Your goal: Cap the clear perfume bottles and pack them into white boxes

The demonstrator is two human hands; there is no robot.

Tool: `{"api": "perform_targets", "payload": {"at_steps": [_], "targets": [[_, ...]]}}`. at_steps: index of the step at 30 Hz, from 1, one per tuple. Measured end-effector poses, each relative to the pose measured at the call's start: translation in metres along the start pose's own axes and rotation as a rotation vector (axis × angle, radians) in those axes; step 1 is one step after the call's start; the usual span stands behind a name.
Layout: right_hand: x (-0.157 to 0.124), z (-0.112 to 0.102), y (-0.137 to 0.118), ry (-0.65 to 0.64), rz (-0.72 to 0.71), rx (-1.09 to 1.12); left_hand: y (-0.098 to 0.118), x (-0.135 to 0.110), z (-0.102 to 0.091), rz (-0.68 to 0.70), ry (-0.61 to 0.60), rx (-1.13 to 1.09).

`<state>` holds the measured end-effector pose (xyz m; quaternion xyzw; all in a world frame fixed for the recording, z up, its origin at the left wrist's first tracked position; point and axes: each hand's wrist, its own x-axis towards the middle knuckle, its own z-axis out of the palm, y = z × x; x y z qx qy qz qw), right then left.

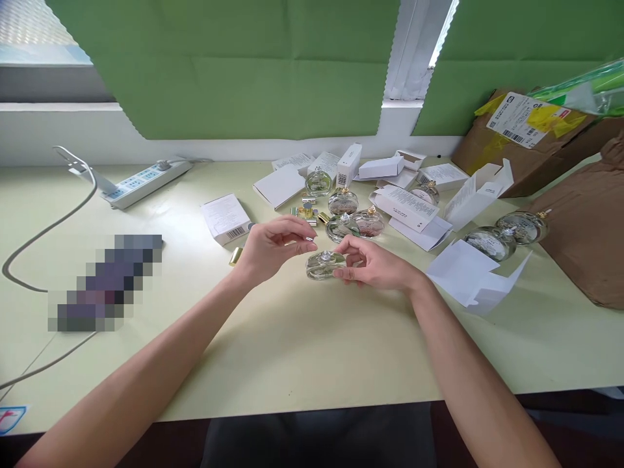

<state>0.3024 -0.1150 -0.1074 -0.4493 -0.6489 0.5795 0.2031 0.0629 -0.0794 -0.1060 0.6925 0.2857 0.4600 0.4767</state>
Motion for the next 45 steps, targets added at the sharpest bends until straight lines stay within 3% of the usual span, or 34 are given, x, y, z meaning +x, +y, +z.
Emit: {"api": "perform_targets", "payload": {"at_steps": [13,21,26,35,45], "targets": [[0.0,-0.001,0.0,-0.013,-0.016,0.011,0.019,-0.002,-0.002,0.046,-0.172,0.198],[0.001,-0.001,0.003,-0.009,-0.025,0.005,0.011,-0.005,0.005,0.334,-0.118,0.389],[0.0,-0.001,0.001,-0.007,-0.02,-0.003,0.007,-0.006,0.006,0.398,-0.138,0.444],[0.001,0.0,-0.001,-0.001,-0.026,-0.014,0.004,-0.005,0.006,0.402,-0.155,0.435],[0.001,0.003,-0.002,0.009,-0.023,-0.002,0.007,-0.005,0.006,0.286,-0.107,0.38]]}}
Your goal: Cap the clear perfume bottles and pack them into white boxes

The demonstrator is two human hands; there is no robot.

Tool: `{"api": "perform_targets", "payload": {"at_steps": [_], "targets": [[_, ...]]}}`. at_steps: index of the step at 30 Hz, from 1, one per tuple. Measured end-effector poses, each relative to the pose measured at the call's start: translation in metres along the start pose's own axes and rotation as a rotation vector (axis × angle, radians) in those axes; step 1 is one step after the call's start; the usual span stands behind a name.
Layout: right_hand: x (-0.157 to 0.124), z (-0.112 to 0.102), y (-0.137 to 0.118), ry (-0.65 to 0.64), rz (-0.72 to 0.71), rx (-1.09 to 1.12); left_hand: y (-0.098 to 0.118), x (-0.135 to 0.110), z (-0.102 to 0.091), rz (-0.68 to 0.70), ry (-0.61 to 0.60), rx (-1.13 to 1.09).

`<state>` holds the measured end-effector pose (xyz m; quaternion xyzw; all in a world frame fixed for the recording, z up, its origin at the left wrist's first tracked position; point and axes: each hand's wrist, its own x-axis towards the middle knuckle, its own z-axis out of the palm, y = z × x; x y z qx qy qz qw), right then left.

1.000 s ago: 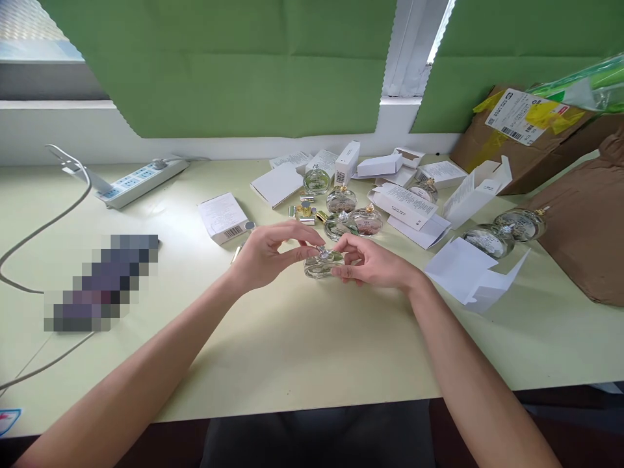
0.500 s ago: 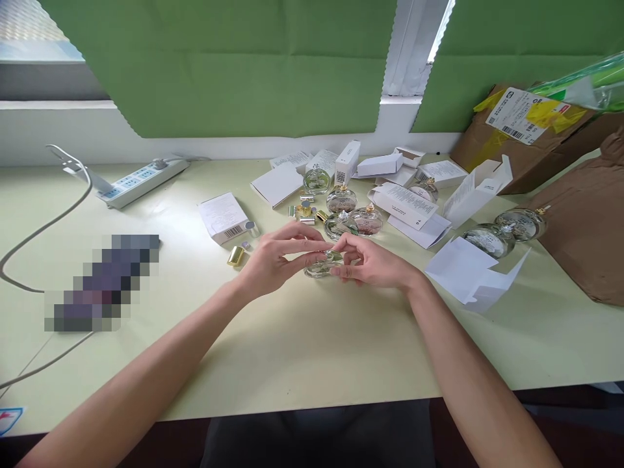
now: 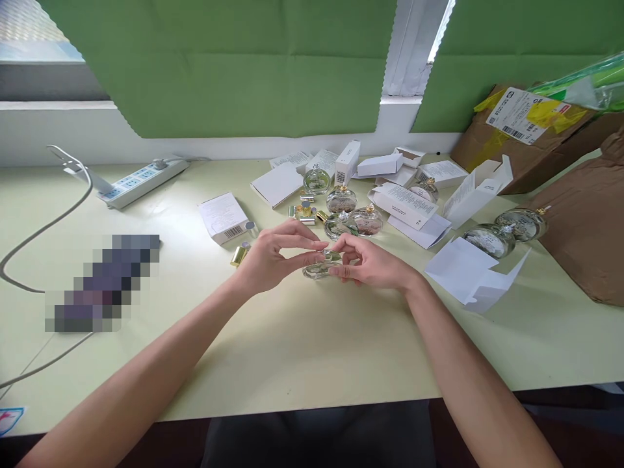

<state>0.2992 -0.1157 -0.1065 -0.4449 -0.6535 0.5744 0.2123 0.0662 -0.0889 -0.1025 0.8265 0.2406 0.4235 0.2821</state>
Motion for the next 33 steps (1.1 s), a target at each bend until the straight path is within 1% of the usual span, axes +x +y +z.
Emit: {"api": "perform_targets", "payload": {"at_steps": [4,8,10,12,15,17,19,22,24,26,28,33], "targets": [[0.002,0.0,0.001,-0.004,-0.008,0.006,-0.001,0.001,-0.003,0.003,-0.04,-0.036],[0.003,0.0,0.002,-0.004,-0.013,0.011,-0.001,0.001,-0.002,-0.056,-0.004,-0.052],[0.002,0.0,0.002,0.002,-0.009,0.004,0.0,0.001,-0.003,-0.077,-0.009,-0.056],[0.001,0.0,0.001,0.006,-0.006,-0.004,0.002,0.002,-0.005,-0.074,-0.048,-0.074],[0.001,0.0,0.001,0.009,-0.007,-0.009,0.006,0.004,-0.011,-0.051,-0.144,-0.103],[0.001,0.001,0.001,0.005,-0.014,-0.007,0.007,0.005,-0.012,-0.067,-0.182,-0.122],[0.002,0.001,0.001,0.002,-0.021,-0.007,0.008,0.005,-0.01,-0.124,-0.156,-0.139],[0.003,0.001,0.001,0.002,-0.028,-0.013,0.007,0.003,-0.005,-0.196,-0.073,-0.138],[0.003,0.001,0.001,0.001,-0.038,-0.016,0.006,0.002,-0.003,-0.21,-0.069,-0.126],[0.004,0.001,0.002,-0.002,-0.051,-0.01,0.004,0.001,-0.003,-0.221,-0.098,-0.131],[0.004,0.001,0.003,0.001,-0.055,-0.009,0.002,0.001,-0.003,-0.209,-0.128,-0.157],[0.003,0.002,0.004,0.014,-0.041,-0.021,-0.003,0.002,-0.004,-0.071,-0.094,-0.176]]}}
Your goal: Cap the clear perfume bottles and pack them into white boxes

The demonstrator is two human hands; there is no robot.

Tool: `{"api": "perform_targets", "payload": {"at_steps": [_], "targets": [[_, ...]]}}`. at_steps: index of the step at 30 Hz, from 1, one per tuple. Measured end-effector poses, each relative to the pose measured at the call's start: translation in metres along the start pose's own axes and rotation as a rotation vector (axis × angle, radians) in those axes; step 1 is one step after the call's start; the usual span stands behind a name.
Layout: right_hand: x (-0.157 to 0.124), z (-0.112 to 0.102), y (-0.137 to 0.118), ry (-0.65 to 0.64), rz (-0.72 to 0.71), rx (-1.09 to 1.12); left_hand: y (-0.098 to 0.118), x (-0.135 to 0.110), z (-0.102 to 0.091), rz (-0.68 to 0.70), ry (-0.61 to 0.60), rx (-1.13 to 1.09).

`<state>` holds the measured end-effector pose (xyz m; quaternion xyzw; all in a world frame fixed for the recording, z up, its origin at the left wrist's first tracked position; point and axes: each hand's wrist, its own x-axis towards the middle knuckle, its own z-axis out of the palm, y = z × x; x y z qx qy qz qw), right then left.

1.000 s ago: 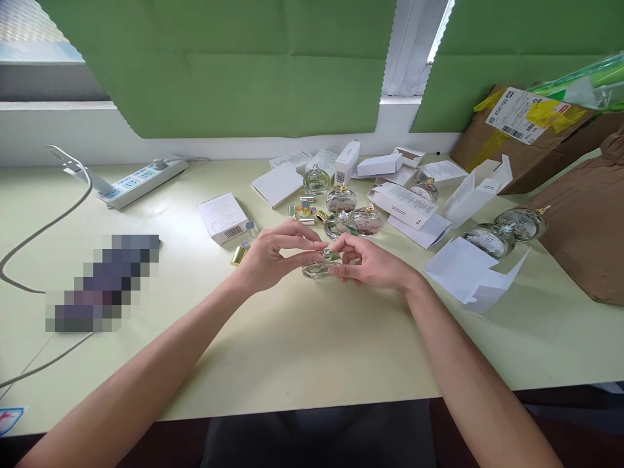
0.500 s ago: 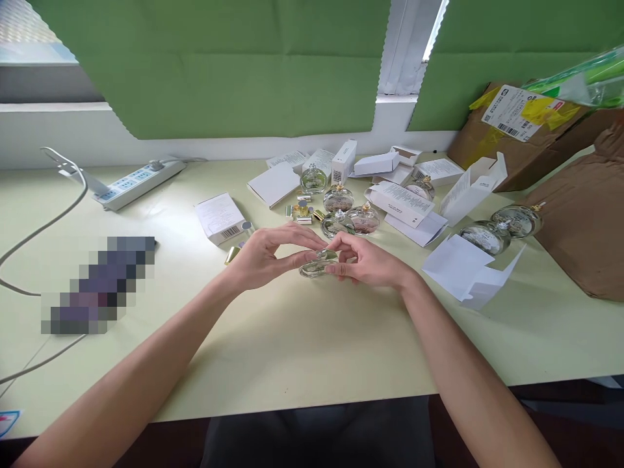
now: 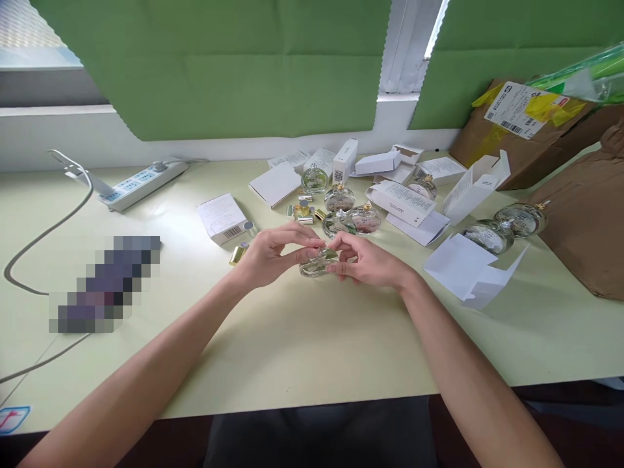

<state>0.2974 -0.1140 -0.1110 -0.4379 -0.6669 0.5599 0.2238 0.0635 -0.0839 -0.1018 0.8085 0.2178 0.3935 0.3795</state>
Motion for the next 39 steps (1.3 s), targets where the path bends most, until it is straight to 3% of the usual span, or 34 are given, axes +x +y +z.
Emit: {"api": "perform_targets", "payload": {"at_steps": [13,22,27,30,36,39], "targets": [[-0.001,0.001,-0.003,0.013,0.026,0.002,0.0,0.002,-0.004,0.21,-0.054,0.131],[0.0,0.001,-0.001,0.011,0.003,-0.003,-0.005,-0.004,0.009,0.145,0.157,0.196],[0.001,0.001,0.0,0.016,0.001,0.001,0.006,-0.002,0.002,-0.012,0.038,0.178],[0.001,0.001,0.0,0.016,0.003,0.006,0.01,-0.001,0.0,-0.025,-0.032,0.15],[0.001,0.002,-0.002,0.015,-0.007,-0.028,0.003,-0.002,0.008,-0.007,0.171,0.208],[0.002,0.002,0.0,0.011,-0.014,-0.02,0.008,-0.002,0.003,-0.037,0.052,0.153]]}}
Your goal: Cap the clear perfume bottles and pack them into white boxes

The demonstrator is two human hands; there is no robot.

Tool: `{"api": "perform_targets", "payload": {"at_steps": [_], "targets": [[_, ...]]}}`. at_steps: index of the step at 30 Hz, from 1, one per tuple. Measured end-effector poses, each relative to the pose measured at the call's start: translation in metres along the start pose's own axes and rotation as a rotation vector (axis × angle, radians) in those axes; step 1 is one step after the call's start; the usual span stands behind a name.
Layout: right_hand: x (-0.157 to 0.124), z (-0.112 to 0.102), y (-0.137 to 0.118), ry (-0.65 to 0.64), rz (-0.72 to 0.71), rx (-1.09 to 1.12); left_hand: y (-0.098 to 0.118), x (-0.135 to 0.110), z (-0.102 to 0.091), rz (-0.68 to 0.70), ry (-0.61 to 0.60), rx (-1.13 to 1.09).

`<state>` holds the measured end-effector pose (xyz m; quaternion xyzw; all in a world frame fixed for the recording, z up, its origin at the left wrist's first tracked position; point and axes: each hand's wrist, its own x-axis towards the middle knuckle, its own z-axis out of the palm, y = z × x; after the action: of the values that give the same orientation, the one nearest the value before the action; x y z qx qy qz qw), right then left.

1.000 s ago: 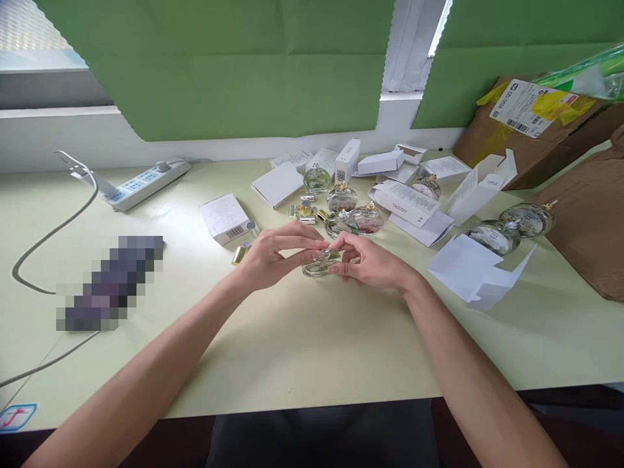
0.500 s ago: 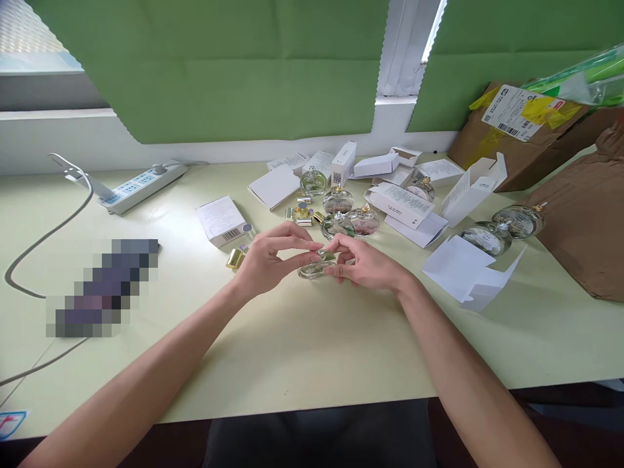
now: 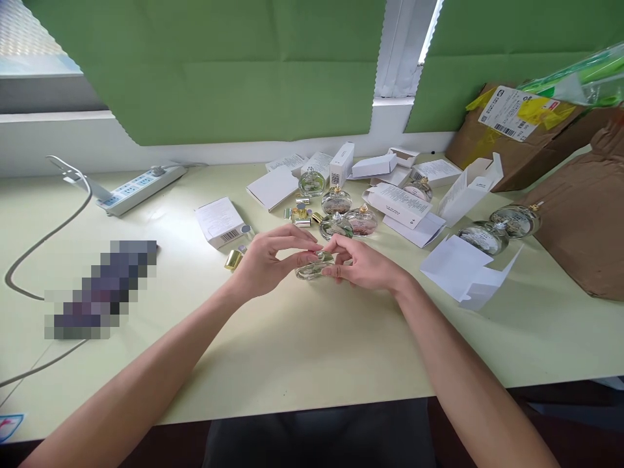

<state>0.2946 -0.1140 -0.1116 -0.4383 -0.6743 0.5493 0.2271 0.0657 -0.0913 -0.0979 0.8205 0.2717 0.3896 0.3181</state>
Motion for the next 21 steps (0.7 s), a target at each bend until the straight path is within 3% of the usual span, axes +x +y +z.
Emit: {"api": "perform_targets", "payload": {"at_steps": [3,5,10,14,16,21], "targets": [[0.0,0.0,0.0,0.004,0.004,0.015,0.006,0.002,-0.008,-0.017,-0.217,-0.046],[0.0,0.001,-0.001,0.01,0.007,0.014,0.007,0.002,-0.009,-0.004,-0.257,-0.025],[0.0,0.002,-0.004,0.018,-0.022,-0.012,-0.003,-0.004,0.009,-0.022,0.001,0.081],[0.0,0.002,-0.001,0.018,-0.023,-0.022,-0.004,-0.005,0.013,-0.018,0.077,0.009],[0.001,0.001,0.0,0.021,-0.01,-0.024,0.001,-0.002,0.007,-0.07,0.029,-0.01],[0.0,0.001,-0.001,0.023,0.006,-0.025,0.015,0.002,-0.008,-0.105,-0.26,-0.089]]}}
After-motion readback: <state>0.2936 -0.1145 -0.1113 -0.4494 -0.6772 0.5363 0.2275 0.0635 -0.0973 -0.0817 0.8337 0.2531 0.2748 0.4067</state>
